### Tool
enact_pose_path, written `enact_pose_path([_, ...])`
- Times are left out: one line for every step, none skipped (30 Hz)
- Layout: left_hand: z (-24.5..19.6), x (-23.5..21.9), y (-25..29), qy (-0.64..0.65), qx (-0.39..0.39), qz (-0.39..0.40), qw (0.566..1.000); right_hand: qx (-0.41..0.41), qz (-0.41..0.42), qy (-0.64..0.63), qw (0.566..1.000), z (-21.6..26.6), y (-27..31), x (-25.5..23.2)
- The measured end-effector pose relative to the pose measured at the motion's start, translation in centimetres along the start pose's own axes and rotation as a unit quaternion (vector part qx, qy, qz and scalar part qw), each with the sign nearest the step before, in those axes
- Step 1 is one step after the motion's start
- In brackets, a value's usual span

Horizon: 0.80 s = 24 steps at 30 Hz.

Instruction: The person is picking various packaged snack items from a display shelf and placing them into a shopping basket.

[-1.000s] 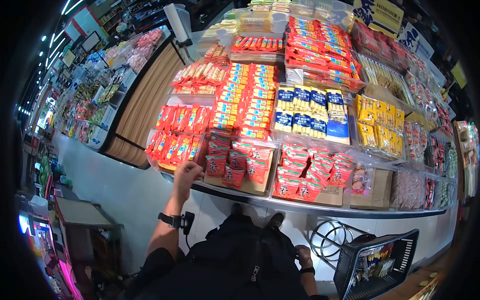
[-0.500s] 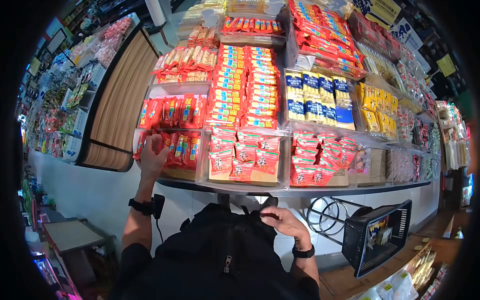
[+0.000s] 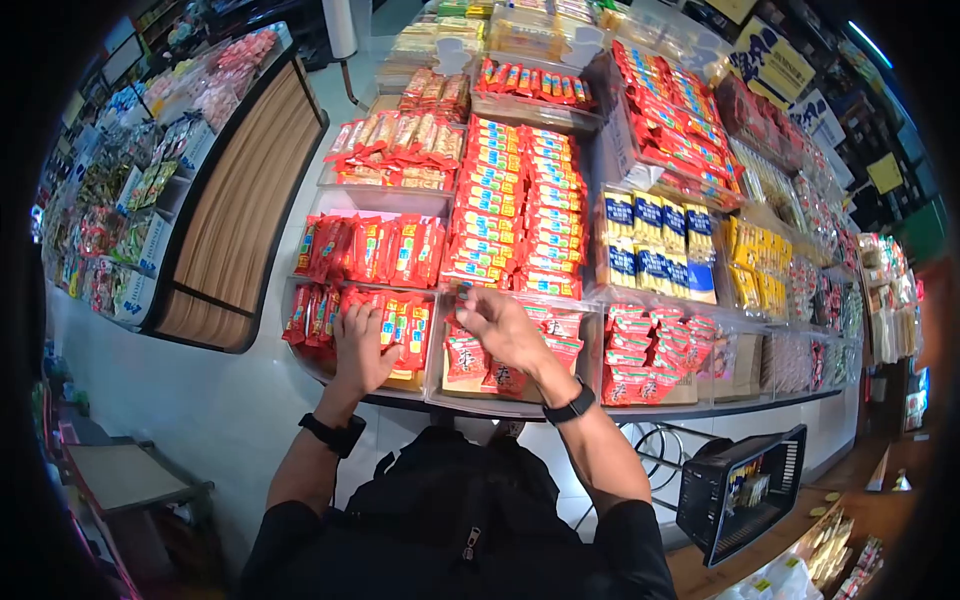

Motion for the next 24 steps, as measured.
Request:
enact_pose_path([-0.2, -0.1, 0.1, -0.004, -0.007, 0.005, 1.0, -0.001, -0.005, 0.014, 1.0, -0.6, -2.0, 0.4])
enact_pose_path([-0.3, -0.1, 0.1, -0.009, -0.014, 0.011, 1.0, -0.002, -0.011, 0.027, 1.0, -1.0, -3.9, 0.9])
enact_pose_path([-0.4, -0.1, 0.1, -0.009, -0.023, 0.018, 1.0, -0.008, -0.032, 0.075, 0.997, -0.8, -5.6, 1.5])
enact_pose_path([-0.4, -0.1, 0.2, -0.005, -0.03, 0.025, 0.999, -0.013, -0.051, 0.123, 0.991, -0.8, -7.3, 2.2])
enact_pose_path([-0.4, -0.1, 0.2, -0.002, -0.036, 0.032, 0.999, -0.049, -0.087, 0.201, 0.975, -1.4, -9.2, 2.9])
enact_pose_path([-0.4, -0.3, 0.2, 0.0, -0.043, 0.038, 0.998, -0.022, -0.091, 0.217, 0.972, -0.1, -10.1, 3.8])
enact_pose_path([-0.5, -0.6, 0.2, 0.021, -0.049, 0.039, 0.998, -0.003, -0.088, 0.257, 0.962, 0.0, -11.6, 4.4])
enact_pose_path([-0.3, -0.7, 0.3, 0.045, -0.056, 0.03, 0.997, 0.015, -0.086, 0.296, 0.951, 0.1, -12.9, 5.1])
enact_pose_path([-0.1, -0.9, 0.4, 0.069, -0.061, 0.022, 0.996, 0.037, -0.089, 0.335, 0.937, 0.8, -13.7, 6.1])
enact_pose_path([0.0, -1.2, 0.4, 0.093, -0.066, 0.013, 0.993, 0.059, -0.093, 0.374, 0.921, 1.5, -14.4, 7.2])
enact_pose_path([0.0, -1.6, 0.5, 0.107, -0.068, 0.0, 0.992, 0.081, -0.096, 0.413, 0.902, 2.1, -14.8, 8.0])
enact_pose_path([0.3, -2.3, 0.7, 0.122, -0.065, -0.031, 0.99, 0.085, -0.106, 0.434, 0.89, 1.8, -15.3, 8.5])
enact_pose_path([0.6, -2.9, 0.9, 0.137, -0.061, -0.063, 0.987, 0.089, -0.116, 0.455, 0.878, 1.5, -15.7, 9.0])
enact_pose_path([1.0, -3.7, 1.0, 0.152, -0.057, -0.095, 0.982, 0.092, -0.127, 0.476, 0.865, 1.3, -16.2, 9.5])
enact_pose_path([1.5, -4.6, 0.8, 0.146, -0.048, -0.122, 0.981, 0.105, -0.116, 0.486, 0.86, 1.1, -16.6, 9.7])
enact_pose_path([2.2, -5.1, 0.6, 0.14, -0.057, -0.149, 0.977, 0.095, -0.112, 0.496, 0.856, 0.8, -16.5, 10.0])
enact_pose_path([3.4, -5.5, 0.3, 0.128, -0.072, -0.148, 0.978, 0.085, -0.11, 0.506, 0.851, 0.5, -16.4, 10.1])
enact_pose_path([4.6, -5.9, -0.1, 0.117, -0.087, -0.148, 0.978, 0.073, -0.107, 0.517, 0.846, 0.3, -16.3, 10.1])
enact_pose_path([5.9, -6.2, -0.6, 0.12, -0.09, -0.151, 0.977, 0.073, -0.108, 0.503, 0.854, 0.2, -16.3, 10.0])
enact_pose_path([7.2, -6.3, -1.4, 0.123, -0.093, -0.153, 0.976, 0.074, -0.108, 0.499, 0.857, 0.2, -16.3, 10.0])
enact_pose_path([8.4, -6.3, -2.3, 0.126, -0.095, -0.156, 0.975, 0.075, -0.108, 0.494, 0.859, 0.2, -16.3, 10.0])
enact_pose_path([9.4, -6.3, -3.4, 0.152, -0.106, -0.131, 0.974, 0.074, -0.108, 0.488, 0.863, 0.4, -16.2, 10.0])
enact_pose_path([10.5, -6.2, -4.5, 0.178, -0.115, -0.105, 0.972, 0.047, -0.102, 0.503, 0.857, 0.5, -15.8, 10.0])
enact_pose_path([11.5, -6.1, -5.6, 0.204, -0.123, -0.078, 0.968, 0.036, -0.105, 0.503, 0.857, 0.6, -15.7, 10.4])
Point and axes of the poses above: each hand's wrist, its own y-axis away from the middle knuckle, its own x-axis out of the palm, z = x × y, the point moved 1 cm from there along -y, towards the middle knuckle, and after that the axes turned 1 degree about -z, right-handed, at the moved point
